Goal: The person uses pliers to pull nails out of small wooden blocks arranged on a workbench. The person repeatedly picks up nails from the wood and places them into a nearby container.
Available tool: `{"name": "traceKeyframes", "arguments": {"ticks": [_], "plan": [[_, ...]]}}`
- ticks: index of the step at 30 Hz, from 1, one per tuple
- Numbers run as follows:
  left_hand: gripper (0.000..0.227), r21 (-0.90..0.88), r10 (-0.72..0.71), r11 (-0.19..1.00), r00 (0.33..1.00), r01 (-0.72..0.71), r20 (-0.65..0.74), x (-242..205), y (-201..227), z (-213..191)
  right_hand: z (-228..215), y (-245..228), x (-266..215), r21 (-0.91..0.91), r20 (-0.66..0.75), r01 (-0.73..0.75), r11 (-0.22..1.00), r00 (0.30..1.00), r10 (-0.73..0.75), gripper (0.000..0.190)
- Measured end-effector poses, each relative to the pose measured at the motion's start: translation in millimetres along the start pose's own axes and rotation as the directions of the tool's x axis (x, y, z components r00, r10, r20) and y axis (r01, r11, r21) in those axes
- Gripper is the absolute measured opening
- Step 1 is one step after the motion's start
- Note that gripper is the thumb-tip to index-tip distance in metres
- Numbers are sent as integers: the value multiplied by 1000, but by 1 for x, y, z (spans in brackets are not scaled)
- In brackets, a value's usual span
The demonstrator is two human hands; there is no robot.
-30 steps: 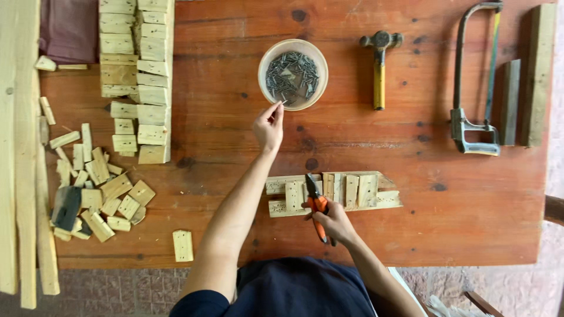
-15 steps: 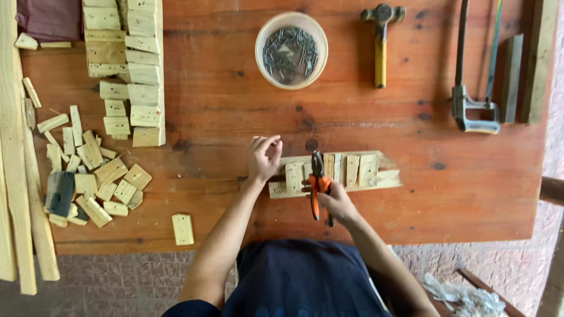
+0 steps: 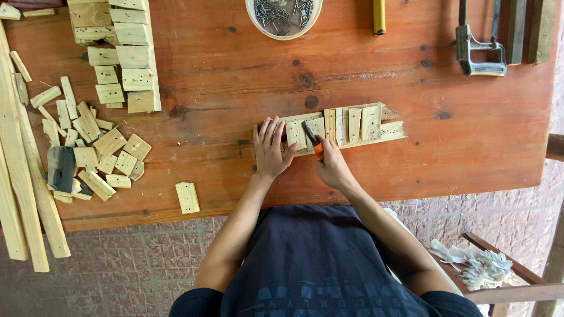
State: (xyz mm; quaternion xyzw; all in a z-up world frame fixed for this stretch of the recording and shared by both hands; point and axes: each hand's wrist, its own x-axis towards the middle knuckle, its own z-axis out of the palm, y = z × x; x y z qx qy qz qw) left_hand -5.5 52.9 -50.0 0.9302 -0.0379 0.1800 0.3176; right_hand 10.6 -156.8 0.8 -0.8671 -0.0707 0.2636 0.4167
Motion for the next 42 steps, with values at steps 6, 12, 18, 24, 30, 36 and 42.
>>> {"name": "traceKeyframes", "arguments": {"ticks": [6,12,18,24,30,36,42], "plan": [[74,7,32,999,994,-31,-102,-2,5,4,8,-55,-8,-616,-119,-115,779,992,52,85],[76,-1,-43,999,996,43,-77,-16,-6,15,34,-47,5,-824,-107,-133,551,991,78,88],[75,-47,-79,996,996,76,-52,-27,3,3,50,-37,6,-879,-61,-113,463,990,125,98],[72,-37,-66,997,998,66,-9,-35,4,0,59,-31,3,-897,-82,-122,425,990,111,92],[69,-47,-43,998,999,43,5,-42,3,0,74,-31,0,-905,-121,-132,403,991,52,94],[62,-87,-79,993,997,80,15,-45,2,2,87,-14,-3,-939,-226,-133,318,933,-278,66],[69,-68,-150,987,988,148,-26,-42,15,11,81,-16,-4,-945,-231,-125,302,910,-343,64]]}}
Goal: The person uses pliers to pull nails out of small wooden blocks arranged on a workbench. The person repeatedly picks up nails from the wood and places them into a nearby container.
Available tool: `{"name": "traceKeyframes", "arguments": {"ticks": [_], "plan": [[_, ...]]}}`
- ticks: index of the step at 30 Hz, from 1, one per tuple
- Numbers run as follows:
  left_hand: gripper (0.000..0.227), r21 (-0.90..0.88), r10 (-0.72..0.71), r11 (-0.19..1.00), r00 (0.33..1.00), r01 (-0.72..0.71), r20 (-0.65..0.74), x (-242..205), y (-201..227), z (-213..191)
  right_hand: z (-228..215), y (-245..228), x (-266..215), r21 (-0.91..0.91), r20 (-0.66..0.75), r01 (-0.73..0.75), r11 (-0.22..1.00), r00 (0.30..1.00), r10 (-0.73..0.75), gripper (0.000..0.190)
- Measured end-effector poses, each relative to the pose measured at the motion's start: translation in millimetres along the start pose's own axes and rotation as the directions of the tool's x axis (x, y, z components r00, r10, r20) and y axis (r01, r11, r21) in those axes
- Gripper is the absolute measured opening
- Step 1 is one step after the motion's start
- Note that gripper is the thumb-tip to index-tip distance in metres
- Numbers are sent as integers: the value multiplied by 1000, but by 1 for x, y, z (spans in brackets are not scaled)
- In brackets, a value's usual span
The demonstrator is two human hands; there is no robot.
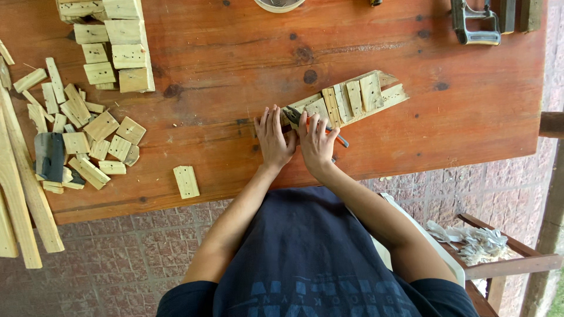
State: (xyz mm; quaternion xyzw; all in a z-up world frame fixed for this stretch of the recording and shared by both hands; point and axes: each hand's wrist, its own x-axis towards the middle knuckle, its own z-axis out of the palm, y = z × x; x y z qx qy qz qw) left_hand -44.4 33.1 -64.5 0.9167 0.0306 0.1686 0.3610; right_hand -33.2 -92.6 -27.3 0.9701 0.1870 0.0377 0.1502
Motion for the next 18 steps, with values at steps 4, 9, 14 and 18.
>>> {"name": "traceKeyframes", "arguments": {"ticks": [4,9,14,18], "plan": [[77,109,-53,993,998,48,36,-5,4,6,-9,11,3,17,138,40,999,990,-42,73],[73,291,-67,956,992,34,105,-6,7,6,-29,21,10,125,243,87,988,963,-116,76],[72,351,-91,935,987,40,129,-7,12,3,-28,28,15,160,299,137,977,937,-181,87],[72,392,-108,919,983,41,150,-7,13,1,-22,29,20,194,381,138,971,902,-204,94]]}}
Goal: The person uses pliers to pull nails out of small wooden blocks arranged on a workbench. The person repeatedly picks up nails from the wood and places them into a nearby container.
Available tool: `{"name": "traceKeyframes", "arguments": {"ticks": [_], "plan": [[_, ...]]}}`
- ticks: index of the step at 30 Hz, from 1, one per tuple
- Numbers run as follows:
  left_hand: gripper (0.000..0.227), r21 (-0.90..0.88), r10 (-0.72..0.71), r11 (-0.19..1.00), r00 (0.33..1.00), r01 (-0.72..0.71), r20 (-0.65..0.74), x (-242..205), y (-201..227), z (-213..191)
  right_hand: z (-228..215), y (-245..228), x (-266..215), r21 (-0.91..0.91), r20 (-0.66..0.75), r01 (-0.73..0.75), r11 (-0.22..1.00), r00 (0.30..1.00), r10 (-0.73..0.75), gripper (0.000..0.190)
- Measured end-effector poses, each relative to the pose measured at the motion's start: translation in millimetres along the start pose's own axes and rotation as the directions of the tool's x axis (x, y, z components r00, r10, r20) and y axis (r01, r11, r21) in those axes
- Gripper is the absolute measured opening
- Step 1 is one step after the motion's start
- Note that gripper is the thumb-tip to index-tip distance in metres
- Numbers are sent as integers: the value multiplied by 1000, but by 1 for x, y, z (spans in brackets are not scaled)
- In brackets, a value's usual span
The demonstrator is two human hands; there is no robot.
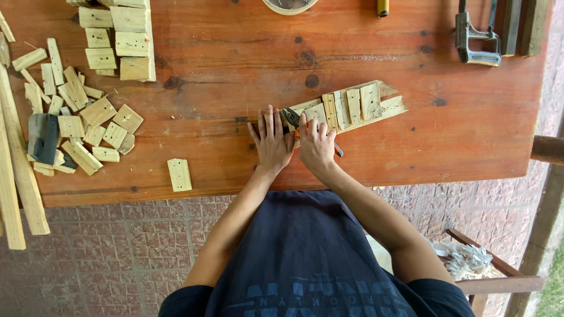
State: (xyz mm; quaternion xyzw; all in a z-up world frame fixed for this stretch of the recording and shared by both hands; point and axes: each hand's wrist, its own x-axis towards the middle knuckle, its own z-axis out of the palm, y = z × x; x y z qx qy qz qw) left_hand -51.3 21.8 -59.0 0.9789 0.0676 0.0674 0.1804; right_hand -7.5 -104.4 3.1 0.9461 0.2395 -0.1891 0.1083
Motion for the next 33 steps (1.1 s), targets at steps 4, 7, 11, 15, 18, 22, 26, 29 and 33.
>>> {"name": "traceKeyframes", "arguments": {"ticks": [4,7,11,15,18,22,26,29,33], "plan": [[72,65,-17,998,1000,16,11,2,2,-1,4,2,3,32,0,13,999,1000,-13,94],[73,74,-21,997,999,19,31,1,3,-3,0,4,1,95,-2,8,995,1000,-7,93],[75,74,-57,996,990,47,130,2,5,-8,-19,6,-3,141,-2,-1,990,1000,1,92],[74,83,-69,995,987,58,145,2,7,-7,-16,9,-1,168,3,0,986,1000,0,91],[74,54,-78,996,986,70,149,1,5,-7,-13,10,3,189,12,-3,982,1000,1,92],[74,109,-96,991,972,74,216,1,8,-13,-9,14,5,229,38,7,973,999,-16,92],[72,83,-72,995,965,53,251,8,5,-14,-11,11,-2,254,45,-39,966,999,29,95],[72,77,-78,995,955,58,285,3,7,-21,-24,1,-22,212,118,-105,972,990,81,102],[69,36,-9,999,977,1,213,5,-2,-21,-27,0,-34,298,16,-122,947,992,123,100]]}}
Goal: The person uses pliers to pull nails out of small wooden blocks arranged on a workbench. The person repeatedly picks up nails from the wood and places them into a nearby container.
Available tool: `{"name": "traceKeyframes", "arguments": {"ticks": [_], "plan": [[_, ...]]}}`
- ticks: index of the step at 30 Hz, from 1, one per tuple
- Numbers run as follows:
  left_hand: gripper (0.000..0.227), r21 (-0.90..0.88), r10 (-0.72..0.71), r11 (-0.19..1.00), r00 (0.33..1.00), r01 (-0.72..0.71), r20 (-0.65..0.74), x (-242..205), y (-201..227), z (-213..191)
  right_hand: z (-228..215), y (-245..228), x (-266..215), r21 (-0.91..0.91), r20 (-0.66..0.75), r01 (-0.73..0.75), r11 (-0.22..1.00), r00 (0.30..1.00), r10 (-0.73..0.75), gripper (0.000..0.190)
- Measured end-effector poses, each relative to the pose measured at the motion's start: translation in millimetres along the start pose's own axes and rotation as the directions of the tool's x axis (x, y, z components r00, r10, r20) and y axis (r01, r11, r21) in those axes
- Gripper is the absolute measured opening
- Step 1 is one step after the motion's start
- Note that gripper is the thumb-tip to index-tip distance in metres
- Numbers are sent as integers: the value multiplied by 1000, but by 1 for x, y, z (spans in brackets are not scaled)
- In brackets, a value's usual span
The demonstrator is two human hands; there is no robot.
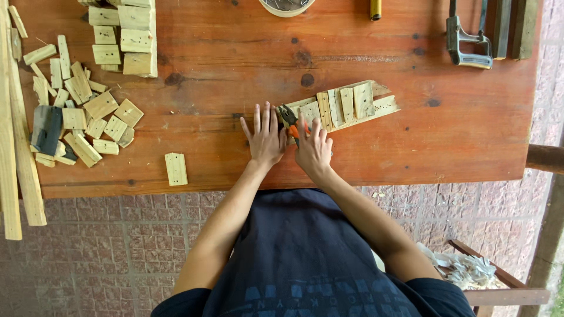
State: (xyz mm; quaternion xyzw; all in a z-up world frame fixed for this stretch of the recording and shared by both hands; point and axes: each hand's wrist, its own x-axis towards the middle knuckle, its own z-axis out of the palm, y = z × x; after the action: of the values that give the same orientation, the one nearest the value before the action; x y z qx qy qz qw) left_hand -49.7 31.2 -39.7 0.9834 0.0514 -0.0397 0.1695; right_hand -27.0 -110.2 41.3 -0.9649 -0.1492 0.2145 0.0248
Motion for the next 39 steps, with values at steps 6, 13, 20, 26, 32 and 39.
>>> {"name": "traceKeyframes", "arguments": {"ticks": [6,13,20,26,32,39], "plan": [[81,-35,175,982,970,-183,-170,12,-21,10,18,3,-13,21,-62,-17,1000,998,18,99],[89,-72,350,934,937,-349,1,21,-40,3,38,-18,-6,127,65,-153,980,987,146,115],[101,-110,357,932,925,-344,131,23,-39,-14,42,-23,-1,143,97,-215,966,975,202,118],[91,-252,303,926,951,-280,57,22,-36,-9,30,-20,-2,190,145,-219,957,970,193,116],[89,-194,223,963,958,-188,181,23,-24,-20,31,-12,3,240,169,-211,948,970,173,116],[94,-98,191,980,943,-171,272,24,-18,-33,12,-4,4,359,206,-197,912,970,129,115]]}}
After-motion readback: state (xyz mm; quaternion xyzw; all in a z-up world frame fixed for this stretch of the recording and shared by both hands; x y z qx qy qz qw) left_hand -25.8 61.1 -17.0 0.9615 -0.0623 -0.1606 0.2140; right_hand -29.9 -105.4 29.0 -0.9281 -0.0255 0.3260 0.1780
